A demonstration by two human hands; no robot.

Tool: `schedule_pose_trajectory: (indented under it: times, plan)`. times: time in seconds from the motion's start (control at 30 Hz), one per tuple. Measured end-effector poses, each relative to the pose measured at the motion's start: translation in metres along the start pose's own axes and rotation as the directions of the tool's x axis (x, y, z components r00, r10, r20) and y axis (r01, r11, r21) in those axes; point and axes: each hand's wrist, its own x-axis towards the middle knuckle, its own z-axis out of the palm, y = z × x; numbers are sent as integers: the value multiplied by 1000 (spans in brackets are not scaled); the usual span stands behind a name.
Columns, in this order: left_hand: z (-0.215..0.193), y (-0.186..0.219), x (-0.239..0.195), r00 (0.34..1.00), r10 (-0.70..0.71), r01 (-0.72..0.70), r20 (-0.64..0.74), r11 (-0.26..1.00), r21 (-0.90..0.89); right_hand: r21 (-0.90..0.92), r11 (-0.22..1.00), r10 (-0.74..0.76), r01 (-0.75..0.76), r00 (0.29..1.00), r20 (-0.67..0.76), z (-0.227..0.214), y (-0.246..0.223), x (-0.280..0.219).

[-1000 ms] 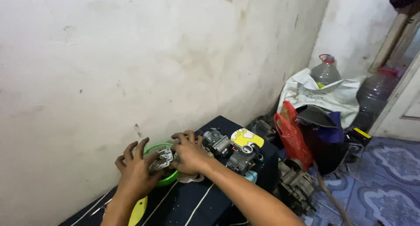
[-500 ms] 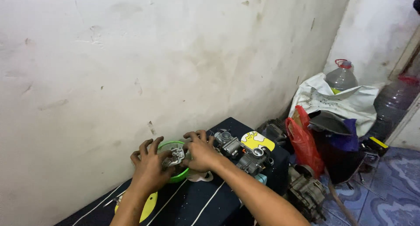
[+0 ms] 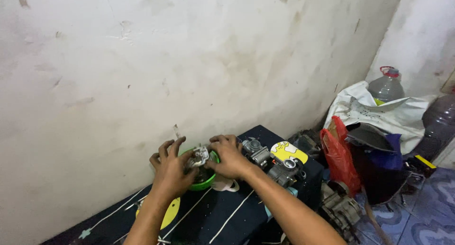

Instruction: Disassembling and cleaning a motorcycle carburetor on a workbench

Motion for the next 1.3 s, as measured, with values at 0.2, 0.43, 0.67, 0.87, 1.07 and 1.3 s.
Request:
schedule_pose_trajectory:
  times: [0.2, 0.43, 0.67, 0.87, 1.07, 1.3]
  plan:
    - [-49, 26, -10, 997, -76, 78, 18, 993, -84, 90, 971, -207, 220, 969, -135, -20, -3, -7]
    - [-53, 24, -17, 985, -131, 90, -110, 944, -316, 345, 932, -107, 115, 993, -43, -39, -26, -24]
    - [-48, 20, -18, 944, -257, 131, -209, 870, -475, 255, 963, -92, 90, 996, -2, -24, -16, -27]
    - [-35, 15, -15, 861, -499, 316, -99, 677, -665, 248, 961, -128, 126, 992, -6, -23, -15, -22]
    - [-19, 17, -8, 695, -717, 466, 60, 384, -797, 250, 963, -97, 102, 995, -34, -13, -18, -24]
    - [-38, 44, 1, 554, -795, 369, 245, -30, -929, 239, 956, -101, 172, 954, -281, -17, -45, -32]
